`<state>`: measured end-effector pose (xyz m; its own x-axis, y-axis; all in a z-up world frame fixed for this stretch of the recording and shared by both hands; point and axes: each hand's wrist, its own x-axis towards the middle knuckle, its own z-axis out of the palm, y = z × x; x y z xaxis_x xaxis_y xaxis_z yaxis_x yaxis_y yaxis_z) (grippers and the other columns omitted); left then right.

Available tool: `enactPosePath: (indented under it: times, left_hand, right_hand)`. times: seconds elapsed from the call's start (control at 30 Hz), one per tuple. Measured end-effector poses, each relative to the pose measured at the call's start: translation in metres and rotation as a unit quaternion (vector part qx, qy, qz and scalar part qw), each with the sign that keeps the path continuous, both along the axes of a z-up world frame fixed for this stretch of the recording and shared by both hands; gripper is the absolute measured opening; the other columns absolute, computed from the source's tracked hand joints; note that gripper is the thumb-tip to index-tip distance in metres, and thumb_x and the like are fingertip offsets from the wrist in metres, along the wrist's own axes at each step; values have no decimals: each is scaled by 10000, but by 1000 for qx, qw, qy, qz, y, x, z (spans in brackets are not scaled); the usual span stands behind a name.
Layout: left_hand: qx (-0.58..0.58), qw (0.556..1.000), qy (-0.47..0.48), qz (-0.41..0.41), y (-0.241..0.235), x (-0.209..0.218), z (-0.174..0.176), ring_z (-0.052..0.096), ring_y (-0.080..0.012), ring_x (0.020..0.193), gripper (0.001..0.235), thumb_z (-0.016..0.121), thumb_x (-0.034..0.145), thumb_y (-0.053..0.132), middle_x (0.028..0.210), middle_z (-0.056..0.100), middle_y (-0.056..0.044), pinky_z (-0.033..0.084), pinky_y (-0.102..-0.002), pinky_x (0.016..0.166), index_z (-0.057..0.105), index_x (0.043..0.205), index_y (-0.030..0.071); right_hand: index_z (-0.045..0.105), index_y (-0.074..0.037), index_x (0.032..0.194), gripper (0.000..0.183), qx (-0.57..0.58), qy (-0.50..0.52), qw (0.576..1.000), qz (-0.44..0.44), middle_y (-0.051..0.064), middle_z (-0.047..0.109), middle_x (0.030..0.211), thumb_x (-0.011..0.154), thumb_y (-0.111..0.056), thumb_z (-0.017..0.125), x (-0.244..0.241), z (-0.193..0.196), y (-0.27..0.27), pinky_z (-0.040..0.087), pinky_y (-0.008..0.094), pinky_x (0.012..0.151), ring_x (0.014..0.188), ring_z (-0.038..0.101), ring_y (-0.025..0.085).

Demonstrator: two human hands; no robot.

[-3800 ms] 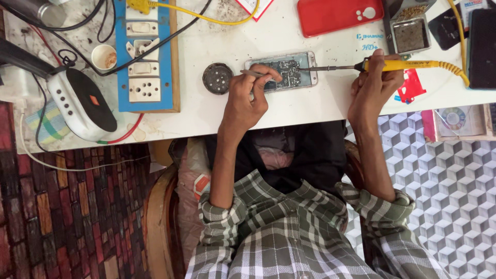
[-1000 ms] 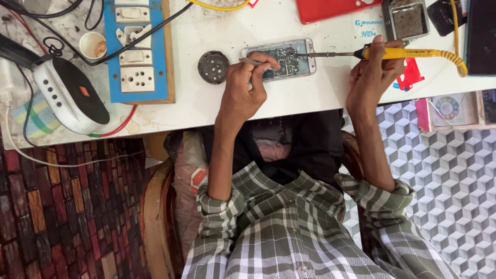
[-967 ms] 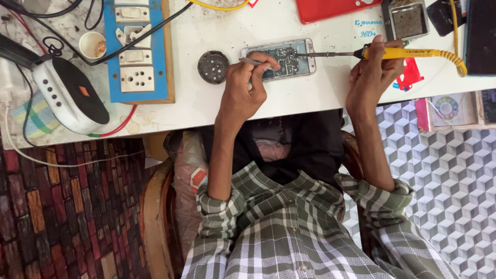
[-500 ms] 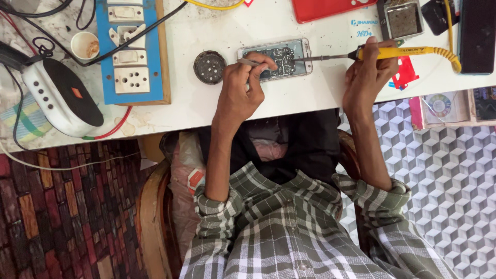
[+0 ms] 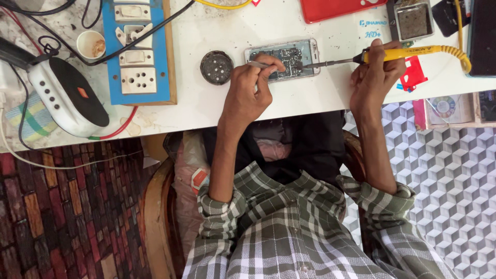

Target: The person uses a soldering iron and tweezers to work on a smartphone motherboard. They repeatedly apply heat to various points on the circuit board while holding it steady with the other hand.

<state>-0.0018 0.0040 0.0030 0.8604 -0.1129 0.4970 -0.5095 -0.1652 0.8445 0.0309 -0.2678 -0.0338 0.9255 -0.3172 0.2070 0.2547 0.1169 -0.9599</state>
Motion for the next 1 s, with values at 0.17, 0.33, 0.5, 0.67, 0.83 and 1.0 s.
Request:
enactPosePath:
  times: [0.17,0.33,0.5,0.67,0.83,1.0]
  left_hand:
    - [-3,1000,16,-11,1,0,-2,775,-263,921,179,441,970,-163,1050,737,-153,616,-316,810,609,986,-102]
    - [-3,1000,12,-10,0,1,-5,780,-265,953,161,446,978,-158,1052,739,-155,638,-307,842,599,962,-108]
    - [3,999,35,0,-1,0,-5,777,-255,880,165,472,985,-146,1032,749,-152,607,-306,769,631,960,-108]
    - [1,1000,29,1,-1,1,-4,770,-244,849,197,466,993,-136,1036,752,-136,599,-328,764,653,972,-79]
    - [12,1000,26,7,-2,1,-4,769,-239,832,178,481,1002,-127,1024,757,-135,587,-327,738,643,947,-77]
    - [-4,1000,-6,1,-1,2,-5,776,-254,931,177,460,999,-136,1058,741,-140,629,-325,829,624,964,-78]
  right_hand:
    - [448,-64,980,314,2,-6,1000,6,16,437,726,1177,-236,622,-2,0,1,370,283,429,452,365,87]
    - [437,-68,976,314,9,-3,1000,1,16,433,716,1170,-238,617,-1,1,1,376,282,424,472,369,98]
    - [436,-64,990,315,1,-7,1000,3,25,449,729,1173,-247,616,1,1,3,398,308,458,479,381,106]
    - [434,-63,988,319,8,-10,1000,18,12,414,695,1174,-247,615,0,2,3,403,300,453,466,376,96]
    - [442,-55,977,321,7,4,1000,28,26,472,744,1164,-240,626,0,4,4,416,303,477,502,397,99]
    - [447,-58,983,317,5,-2,999,32,22,455,703,1172,-235,629,1,7,7,428,305,488,516,415,105]
